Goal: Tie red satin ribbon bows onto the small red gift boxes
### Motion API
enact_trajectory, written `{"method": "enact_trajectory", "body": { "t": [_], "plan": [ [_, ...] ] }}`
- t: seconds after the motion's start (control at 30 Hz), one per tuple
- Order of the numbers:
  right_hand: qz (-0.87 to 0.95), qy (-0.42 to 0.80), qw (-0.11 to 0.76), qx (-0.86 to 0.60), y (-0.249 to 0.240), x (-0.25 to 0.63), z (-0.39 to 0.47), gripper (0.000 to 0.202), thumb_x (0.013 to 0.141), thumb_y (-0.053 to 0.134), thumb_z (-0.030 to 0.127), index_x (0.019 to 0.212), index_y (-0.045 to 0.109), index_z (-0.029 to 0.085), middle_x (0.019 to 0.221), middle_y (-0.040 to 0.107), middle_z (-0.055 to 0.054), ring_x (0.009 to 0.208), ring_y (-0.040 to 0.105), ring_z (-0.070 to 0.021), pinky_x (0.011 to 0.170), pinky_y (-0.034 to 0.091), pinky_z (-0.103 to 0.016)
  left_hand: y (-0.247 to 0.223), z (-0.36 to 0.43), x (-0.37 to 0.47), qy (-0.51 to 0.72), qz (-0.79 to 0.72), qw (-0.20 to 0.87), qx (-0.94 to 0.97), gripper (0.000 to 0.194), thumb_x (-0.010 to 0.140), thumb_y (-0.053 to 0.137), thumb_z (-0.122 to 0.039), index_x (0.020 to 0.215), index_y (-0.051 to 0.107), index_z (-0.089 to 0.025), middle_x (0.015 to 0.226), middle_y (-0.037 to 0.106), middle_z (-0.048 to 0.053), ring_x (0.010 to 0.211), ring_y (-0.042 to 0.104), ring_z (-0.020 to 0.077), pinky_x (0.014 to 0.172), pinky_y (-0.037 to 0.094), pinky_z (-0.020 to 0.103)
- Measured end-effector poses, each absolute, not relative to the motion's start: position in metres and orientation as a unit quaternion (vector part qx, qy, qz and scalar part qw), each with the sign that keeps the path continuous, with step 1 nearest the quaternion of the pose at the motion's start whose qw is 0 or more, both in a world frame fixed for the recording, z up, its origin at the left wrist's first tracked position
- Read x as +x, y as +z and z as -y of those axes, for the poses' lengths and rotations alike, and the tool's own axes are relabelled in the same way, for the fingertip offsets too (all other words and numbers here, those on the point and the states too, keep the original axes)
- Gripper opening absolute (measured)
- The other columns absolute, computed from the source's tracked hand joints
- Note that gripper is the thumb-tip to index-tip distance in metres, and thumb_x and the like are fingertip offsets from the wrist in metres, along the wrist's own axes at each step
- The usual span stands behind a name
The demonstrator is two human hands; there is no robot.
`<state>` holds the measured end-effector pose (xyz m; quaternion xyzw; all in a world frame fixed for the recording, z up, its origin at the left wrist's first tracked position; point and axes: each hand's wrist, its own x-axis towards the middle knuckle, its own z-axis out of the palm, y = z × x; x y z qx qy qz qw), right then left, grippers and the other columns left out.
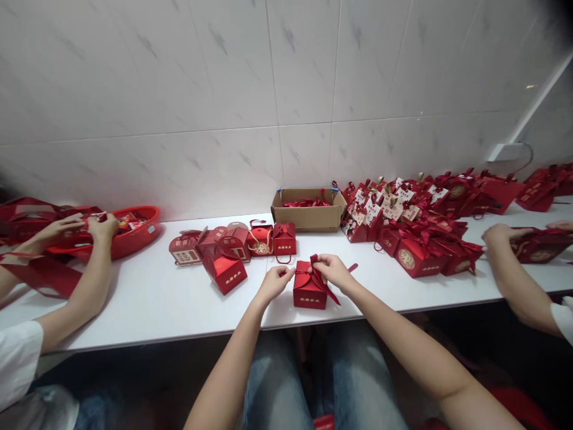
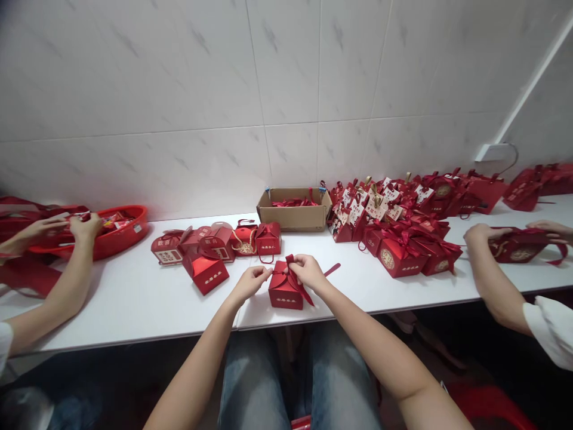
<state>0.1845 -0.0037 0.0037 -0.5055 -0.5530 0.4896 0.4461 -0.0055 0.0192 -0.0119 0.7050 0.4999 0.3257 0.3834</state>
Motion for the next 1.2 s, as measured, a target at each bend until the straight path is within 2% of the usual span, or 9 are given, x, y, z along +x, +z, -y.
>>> {"method": "enact_trajectory", "body": {
  "t": [0.17,0.3,0.47,0.57,0.67,0.73,0.9,1.03,1.2],
  "plan": [
    [0.578,0.390,0.426,-0.576,0.002,0.182,0.001,0.012,0.070,0.051,0.019,0.071,0.063,0.017,0.074,0.070,-0.004,0.045,0.051,-0.0106,0.045,0.037,-0.023,0.014,-0.010,-0.027,0.271,-0.463,0.372,0.758,0.040,0.072,0.058,-0.052,0.054,0.050,-0.017,0.048,0.040,-0.005,0.047,0.040,0.0100,0.046,0.030,0.022],
    [0.674,0.255,0.391,-0.573,0.006,0.181,0.004,0.016,0.073,0.053,0.019,0.075,0.069,0.018,0.074,0.070,-0.006,0.065,0.060,-0.0178,0.060,0.041,-0.027,0.059,-0.005,-0.028,0.242,-0.397,0.239,0.853,0.022,0.075,0.059,-0.040,0.075,0.068,-0.020,0.070,0.059,0.002,0.066,0.054,0.0165,0.061,0.039,0.025],
    [0.762,0.211,0.353,-0.500,0.010,0.182,0.010,0.020,0.077,0.050,0.020,0.077,0.070,0.019,0.075,0.068,-0.005,0.066,0.056,-0.0169,0.063,0.039,-0.027,0.101,-0.027,0.015,0.173,-0.351,0.120,0.912,0.022,0.081,0.052,-0.031,0.084,0.072,-0.023,0.084,0.058,0.007,0.082,0.056,0.0209,0.081,0.039,0.032],
    [0.724,0.247,0.384,-0.517,0.005,0.182,0.011,0.026,0.080,0.051,0.031,0.063,0.065,0.017,0.064,0.063,-0.003,0.059,0.052,-0.0150,0.057,0.036,-0.025,0.092,-0.043,0.040,0.231,-0.340,0.080,0.908,0.014,0.078,0.058,-0.026,0.083,0.071,-0.025,0.090,0.058,0.006,0.095,0.052,0.0239,0.094,0.031,0.040],
    [0.688,0.266,0.412,-0.535,-0.002,0.181,0.010,0.033,0.081,0.050,0.036,0.056,0.058,0.017,0.056,0.058,-0.001,0.055,0.049,-0.0140,0.054,0.034,-0.025,0.066,-0.042,0.044,0.375,-0.428,0.018,0.822,0.018,0.077,0.059,-0.024,0.094,0.065,-0.022,0.106,0.057,0.010,0.108,0.045,0.0283,0.095,0.029,0.045],
    [0.681,0.273,0.427,-0.529,-0.006,0.181,0.010,0.032,0.081,0.050,0.037,0.056,0.057,0.017,0.056,0.058,-0.001,0.056,0.049,-0.0142,0.054,0.035,-0.025,0.045,-0.034,0.036,0.433,-0.482,0.062,0.759,0.016,0.082,0.053,-0.030,0.088,0.063,-0.019,0.097,0.060,0.010,0.100,0.050,0.0262,0.091,0.035,0.043],
    [0.677,0.298,0.453,-0.498,-0.013,0.182,0.011,0.030,0.082,0.048,0.040,0.065,0.060,0.018,0.066,0.064,-0.004,0.066,0.056,-0.0181,0.062,0.042,-0.027,0.006,-0.016,0.014,0.393,-0.427,0.317,0.750,0.019,0.075,0.060,-0.035,0.079,0.066,-0.017,0.080,0.068,0.005,0.079,0.061,0.0198,0.076,0.046,0.032],
    [0.624,0.336,0.510,-0.487,-0.018,0.180,0.010,0.023,0.081,0.050,0.040,0.079,0.058,0.019,0.076,0.067,-0.006,0.072,0.061,-0.0193,0.066,0.046,-0.029,-0.007,-0.012,0.014,0.444,-0.416,0.329,0.723,0.014,0.076,0.057,-0.029,0.080,0.063,-0.018,0.087,0.069,0.005,0.088,0.062,0.0199,0.083,0.046,0.033],
    [0.593,0.348,0.544,-0.481,-0.021,0.178,0.010,0.021,0.079,0.054,0.033,0.095,0.048,0.022,0.067,0.064,0.000,0.063,0.061,-0.0165,0.062,0.045,-0.027,-0.011,-0.008,0.021,0.451,-0.383,0.338,0.732,0.017,0.073,0.061,-0.026,0.087,0.059,-0.017,0.091,0.066,0.005,0.088,0.061,0.0171,0.083,0.047,0.030]
  ]
}}
